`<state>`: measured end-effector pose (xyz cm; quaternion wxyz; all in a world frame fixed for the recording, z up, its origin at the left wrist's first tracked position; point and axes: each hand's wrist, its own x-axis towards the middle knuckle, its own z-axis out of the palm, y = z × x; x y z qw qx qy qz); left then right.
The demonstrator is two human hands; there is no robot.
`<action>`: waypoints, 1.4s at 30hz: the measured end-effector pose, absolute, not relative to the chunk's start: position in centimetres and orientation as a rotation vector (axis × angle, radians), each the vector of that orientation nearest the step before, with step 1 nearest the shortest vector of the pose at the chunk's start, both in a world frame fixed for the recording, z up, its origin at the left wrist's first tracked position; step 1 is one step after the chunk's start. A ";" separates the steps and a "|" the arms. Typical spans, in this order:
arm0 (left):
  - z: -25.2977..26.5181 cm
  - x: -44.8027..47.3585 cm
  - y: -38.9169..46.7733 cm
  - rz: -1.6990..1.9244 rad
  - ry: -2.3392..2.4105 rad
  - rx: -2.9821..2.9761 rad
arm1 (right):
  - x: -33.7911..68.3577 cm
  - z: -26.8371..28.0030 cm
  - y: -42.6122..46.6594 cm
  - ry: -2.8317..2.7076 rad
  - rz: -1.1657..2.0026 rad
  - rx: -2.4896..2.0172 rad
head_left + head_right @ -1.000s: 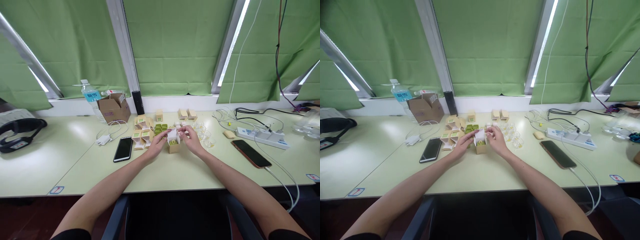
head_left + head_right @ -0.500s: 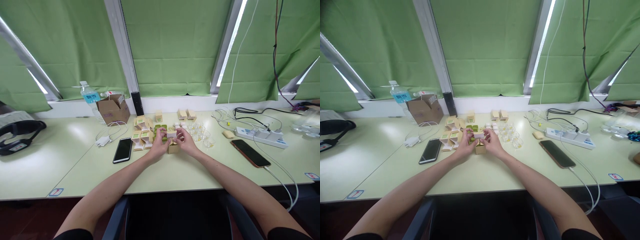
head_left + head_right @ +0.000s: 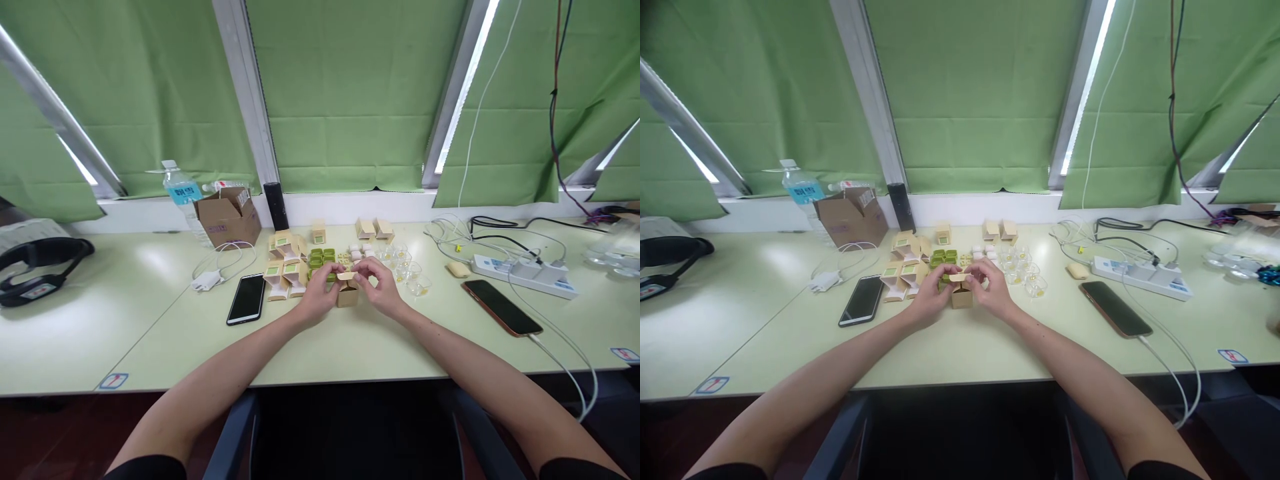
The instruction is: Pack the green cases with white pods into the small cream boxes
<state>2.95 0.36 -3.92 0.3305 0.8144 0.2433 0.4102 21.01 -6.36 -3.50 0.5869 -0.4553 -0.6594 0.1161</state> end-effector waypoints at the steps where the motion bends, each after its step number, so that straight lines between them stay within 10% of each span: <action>1: -3.9 2.7 0.4 1.095 0.618 2.185 | 21.0 -3.5 -6.4 -1.539 0.265 -1.062; 42: -3.9 0.6 0.9 1.256 0.418 2.797 | 21.5 -4.3 -6.9 -1.782 0.039 -1.106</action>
